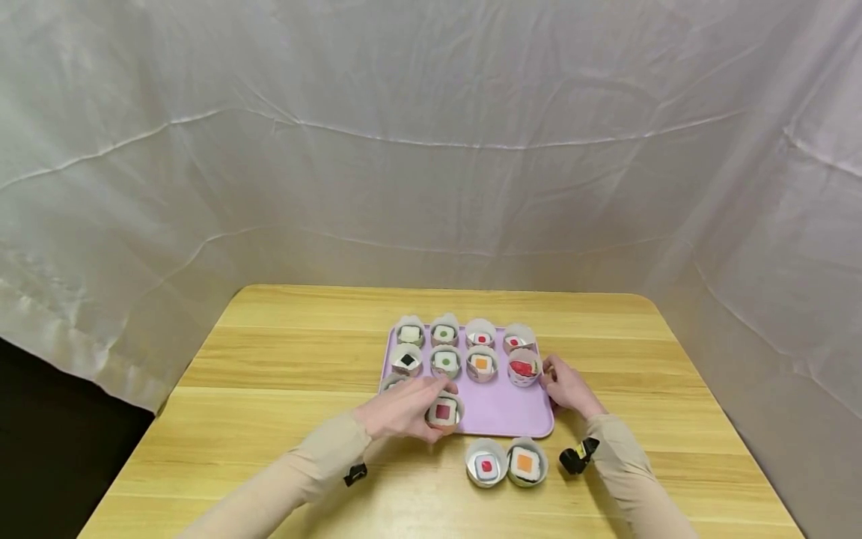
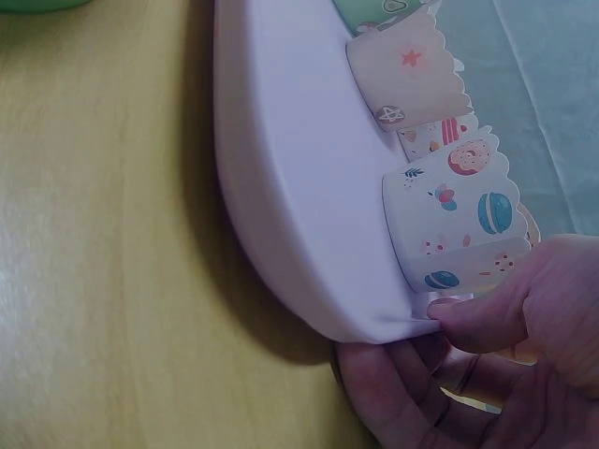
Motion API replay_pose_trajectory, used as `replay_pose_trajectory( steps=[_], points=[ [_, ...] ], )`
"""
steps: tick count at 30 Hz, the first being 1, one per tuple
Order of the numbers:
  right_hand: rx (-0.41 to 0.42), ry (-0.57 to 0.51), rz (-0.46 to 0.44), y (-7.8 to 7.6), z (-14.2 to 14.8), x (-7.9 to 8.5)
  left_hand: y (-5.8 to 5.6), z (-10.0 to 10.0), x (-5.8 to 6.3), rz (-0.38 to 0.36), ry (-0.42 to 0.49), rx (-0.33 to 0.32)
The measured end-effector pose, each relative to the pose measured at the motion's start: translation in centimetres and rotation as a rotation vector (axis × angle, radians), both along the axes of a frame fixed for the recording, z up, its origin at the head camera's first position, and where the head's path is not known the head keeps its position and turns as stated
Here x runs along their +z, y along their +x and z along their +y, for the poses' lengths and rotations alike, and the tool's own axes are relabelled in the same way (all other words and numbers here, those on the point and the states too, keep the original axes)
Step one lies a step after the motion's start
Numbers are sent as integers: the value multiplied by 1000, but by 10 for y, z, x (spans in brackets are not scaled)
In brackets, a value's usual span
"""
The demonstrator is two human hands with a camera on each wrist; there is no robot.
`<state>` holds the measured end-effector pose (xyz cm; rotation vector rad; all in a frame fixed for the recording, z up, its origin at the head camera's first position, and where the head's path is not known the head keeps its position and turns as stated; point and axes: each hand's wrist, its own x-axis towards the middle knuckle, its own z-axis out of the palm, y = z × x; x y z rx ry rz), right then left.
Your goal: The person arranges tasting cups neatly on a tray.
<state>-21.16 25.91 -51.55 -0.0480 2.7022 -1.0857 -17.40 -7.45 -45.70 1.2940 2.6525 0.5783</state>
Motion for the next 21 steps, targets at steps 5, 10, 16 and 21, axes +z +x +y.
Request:
replay_pose_trajectory(
  steps=[5, 10, 16, 21],
  points=[
    [2, -12, 2, 0, 1, -1, -6, 3, 0, 2, -9, 34],
    [2, -17, -1, 0, 1, -1, -11, 6, 0, 8, -27, 63],
    [1, -14, 5, 0, 1, -1, -16, 9, -4, 12, -65, 116],
    [5, -16, 4, 0, 1, -1, -21, 10, -10, 17, -62, 123]
  ],
)
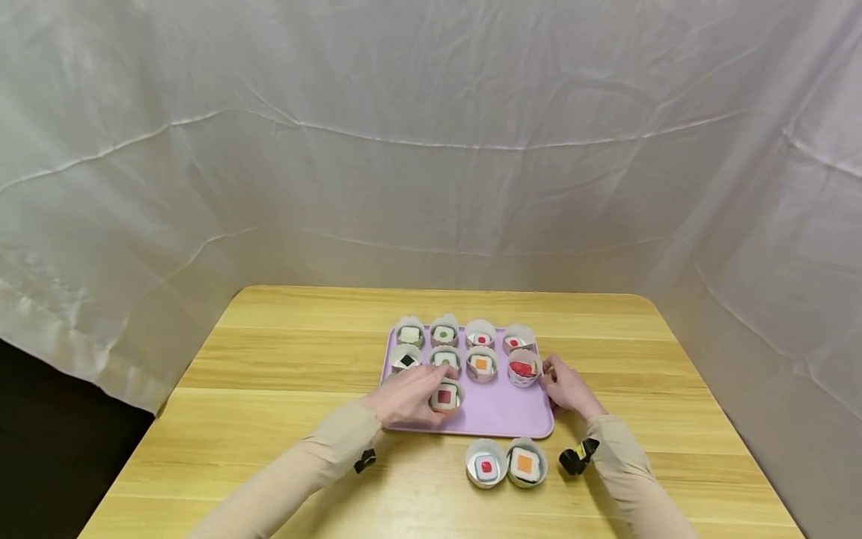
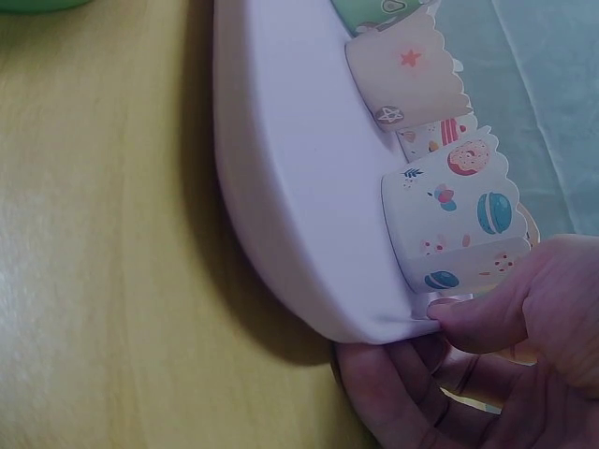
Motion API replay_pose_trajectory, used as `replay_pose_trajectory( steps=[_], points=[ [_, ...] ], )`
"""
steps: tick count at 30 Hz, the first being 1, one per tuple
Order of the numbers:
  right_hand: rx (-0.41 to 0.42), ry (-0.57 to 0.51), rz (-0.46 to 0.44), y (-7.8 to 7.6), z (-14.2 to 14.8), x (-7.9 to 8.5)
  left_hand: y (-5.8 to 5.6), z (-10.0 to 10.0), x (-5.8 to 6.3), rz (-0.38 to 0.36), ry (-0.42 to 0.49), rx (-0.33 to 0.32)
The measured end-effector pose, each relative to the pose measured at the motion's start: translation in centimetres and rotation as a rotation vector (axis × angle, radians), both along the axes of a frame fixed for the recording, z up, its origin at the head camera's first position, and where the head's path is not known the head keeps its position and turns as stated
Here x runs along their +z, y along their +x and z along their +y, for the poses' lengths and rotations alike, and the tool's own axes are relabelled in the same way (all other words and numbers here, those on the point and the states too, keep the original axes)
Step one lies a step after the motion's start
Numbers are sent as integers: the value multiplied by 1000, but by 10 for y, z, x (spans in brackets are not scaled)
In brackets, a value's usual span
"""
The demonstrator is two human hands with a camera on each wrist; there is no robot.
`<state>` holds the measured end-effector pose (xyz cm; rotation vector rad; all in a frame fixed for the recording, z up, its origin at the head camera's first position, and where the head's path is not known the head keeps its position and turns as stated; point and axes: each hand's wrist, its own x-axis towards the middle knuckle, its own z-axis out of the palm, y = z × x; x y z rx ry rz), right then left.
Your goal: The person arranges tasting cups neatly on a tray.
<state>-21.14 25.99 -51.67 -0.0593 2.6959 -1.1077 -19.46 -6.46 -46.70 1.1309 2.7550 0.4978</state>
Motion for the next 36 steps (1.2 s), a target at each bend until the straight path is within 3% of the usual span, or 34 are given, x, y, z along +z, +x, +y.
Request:
replay_pose_trajectory(
  steps=[18, 36],
  points=[
    [2, 2, 19, 0, 1, -2, -7, -1, -19, 72, -3, -61],
    [-6, 8, 17, 0, 0, -1, -9, -1, -26, 68, -17, -39]
  ],
)
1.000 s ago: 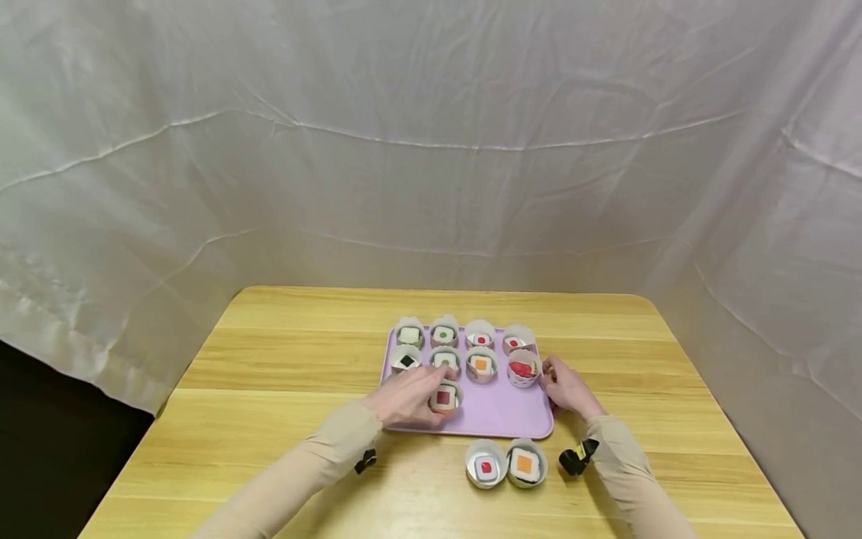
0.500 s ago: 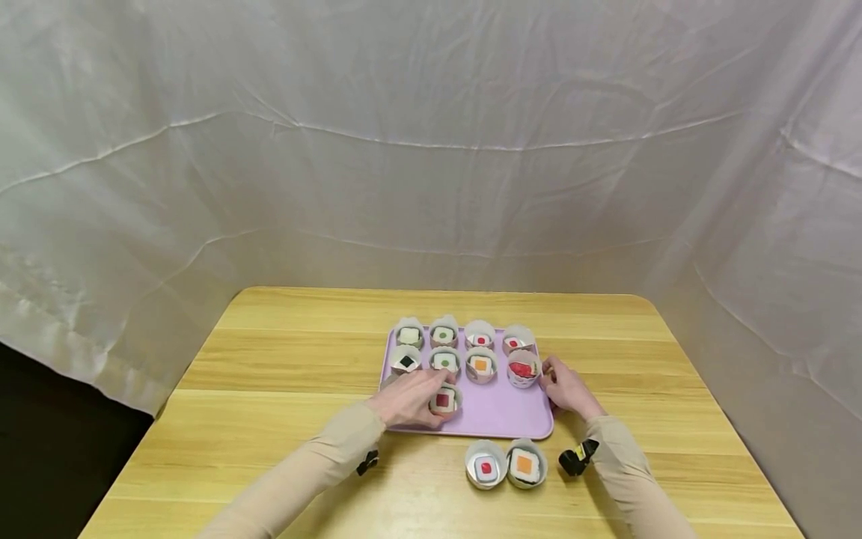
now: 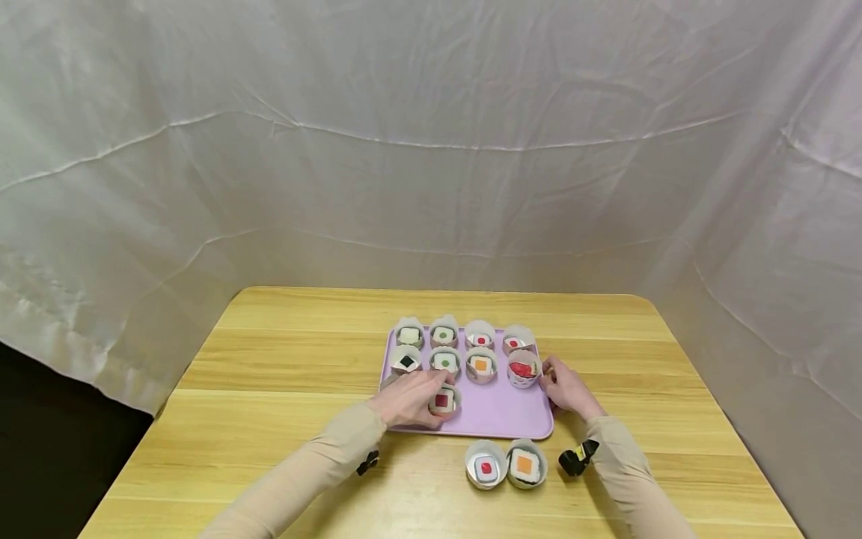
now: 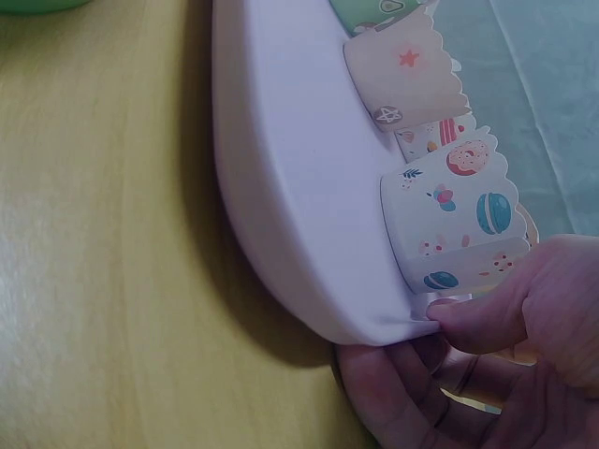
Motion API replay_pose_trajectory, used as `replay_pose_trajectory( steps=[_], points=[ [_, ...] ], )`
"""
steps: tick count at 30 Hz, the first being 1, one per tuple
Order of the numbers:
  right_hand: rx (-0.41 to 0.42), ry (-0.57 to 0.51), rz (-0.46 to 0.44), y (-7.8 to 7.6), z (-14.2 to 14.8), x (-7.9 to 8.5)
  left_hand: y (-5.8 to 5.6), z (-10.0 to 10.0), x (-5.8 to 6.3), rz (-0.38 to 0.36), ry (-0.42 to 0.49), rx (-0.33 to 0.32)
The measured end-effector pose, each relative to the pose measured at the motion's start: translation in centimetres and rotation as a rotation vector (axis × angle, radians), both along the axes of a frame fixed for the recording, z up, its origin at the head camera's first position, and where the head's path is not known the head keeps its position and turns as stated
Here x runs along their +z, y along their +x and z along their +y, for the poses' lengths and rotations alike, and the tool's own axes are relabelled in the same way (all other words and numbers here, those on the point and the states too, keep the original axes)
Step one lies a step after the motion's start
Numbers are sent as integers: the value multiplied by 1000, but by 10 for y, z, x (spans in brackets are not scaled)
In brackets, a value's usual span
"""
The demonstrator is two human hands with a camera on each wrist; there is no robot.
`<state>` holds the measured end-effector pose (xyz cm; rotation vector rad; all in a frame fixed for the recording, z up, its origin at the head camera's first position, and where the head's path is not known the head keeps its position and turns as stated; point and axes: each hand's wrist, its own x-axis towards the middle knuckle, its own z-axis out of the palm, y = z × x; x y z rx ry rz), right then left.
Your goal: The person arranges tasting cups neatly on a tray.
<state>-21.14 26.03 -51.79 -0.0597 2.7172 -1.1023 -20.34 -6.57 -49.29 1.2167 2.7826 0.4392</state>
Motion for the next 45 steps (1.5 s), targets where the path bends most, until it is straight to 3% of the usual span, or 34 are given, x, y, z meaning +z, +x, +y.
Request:
replay_pose_trajectory(
  steps=[6, 27, 45],
  points=[
    [-2, -4, -9, 0, 0, -1, 2, 0, 3, -11, -19, 22],
    [3, 10, 8, -2, -1, 0, 3, -1, -3, 96, -2, 31],
    [-5, 11, -3, -1, -1, -1, 7, -4, -3, 122, 14, 50]
  ],
)
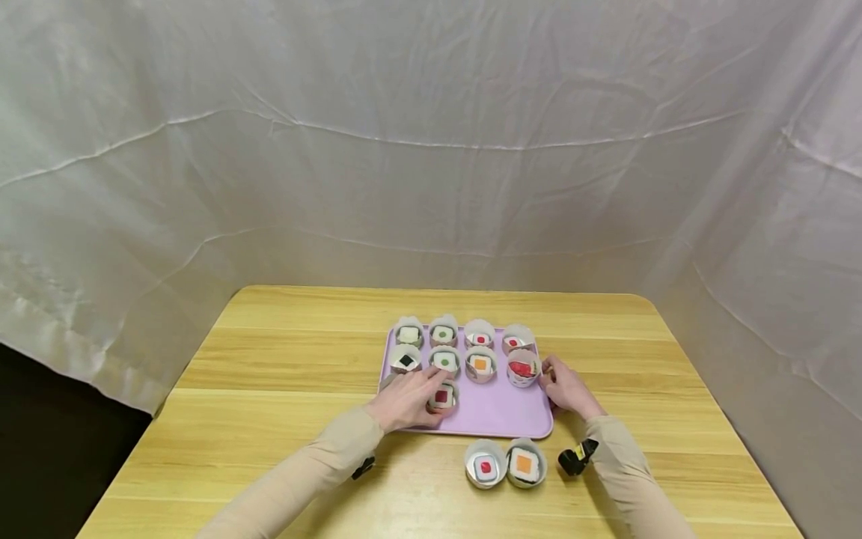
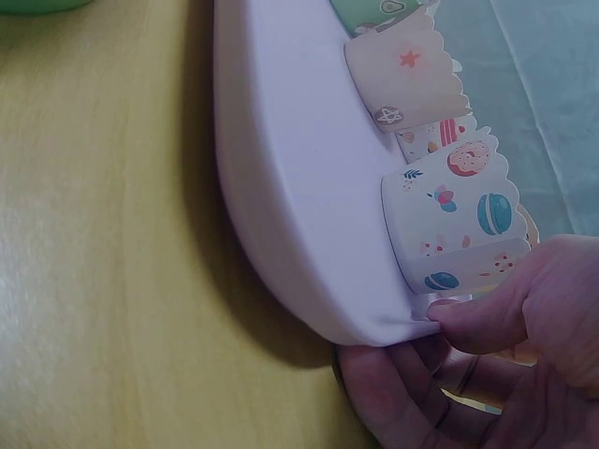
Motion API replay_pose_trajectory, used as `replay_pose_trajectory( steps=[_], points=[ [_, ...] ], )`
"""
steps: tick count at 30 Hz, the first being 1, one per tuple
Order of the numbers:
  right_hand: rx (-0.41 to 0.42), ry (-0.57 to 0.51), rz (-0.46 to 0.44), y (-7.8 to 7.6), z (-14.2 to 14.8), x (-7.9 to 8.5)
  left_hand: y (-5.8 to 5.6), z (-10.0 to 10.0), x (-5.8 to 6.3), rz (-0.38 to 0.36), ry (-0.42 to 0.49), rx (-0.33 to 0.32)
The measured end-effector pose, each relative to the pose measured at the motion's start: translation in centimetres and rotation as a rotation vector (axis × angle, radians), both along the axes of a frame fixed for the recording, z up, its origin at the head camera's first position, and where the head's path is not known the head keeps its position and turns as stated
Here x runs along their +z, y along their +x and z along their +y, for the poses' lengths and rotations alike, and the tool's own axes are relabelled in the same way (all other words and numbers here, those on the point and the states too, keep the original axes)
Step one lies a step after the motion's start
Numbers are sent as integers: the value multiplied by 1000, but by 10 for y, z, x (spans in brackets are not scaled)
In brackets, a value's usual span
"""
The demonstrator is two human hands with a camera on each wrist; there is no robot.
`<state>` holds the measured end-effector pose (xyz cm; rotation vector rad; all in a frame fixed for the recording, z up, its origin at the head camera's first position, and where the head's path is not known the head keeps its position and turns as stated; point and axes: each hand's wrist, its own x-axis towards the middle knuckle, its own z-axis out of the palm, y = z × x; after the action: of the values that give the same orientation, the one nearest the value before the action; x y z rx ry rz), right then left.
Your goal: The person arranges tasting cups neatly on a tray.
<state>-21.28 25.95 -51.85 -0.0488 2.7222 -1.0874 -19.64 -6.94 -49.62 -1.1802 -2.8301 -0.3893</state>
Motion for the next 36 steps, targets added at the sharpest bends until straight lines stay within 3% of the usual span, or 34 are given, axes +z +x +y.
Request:
replay_pose_trajectory(
  steps=[9, 15, 19, 23, 29, 36],
  points=[
    [1, 3, 3, 0, 0, 0, 4, -3, 4, 78, 70, 50],
    [4, -13, 12, 1, 0, 0, -3, -11, 7, 136, 236, 141],
    [5, -13, 19, 1, 1, 0, -12, -21, 9, 42, 398, 268],
    [0, -11, 10, 1, 1, 0, -18, -32, 11, -88, 485, 418],
    [13, 2, 27, 0, 1, 0, -31, -49, 5, -188, 497, 581],
    [17, 24, 32, 0, 1, 0, -39, -64, -3, -247, 449, 655]
  ],
)
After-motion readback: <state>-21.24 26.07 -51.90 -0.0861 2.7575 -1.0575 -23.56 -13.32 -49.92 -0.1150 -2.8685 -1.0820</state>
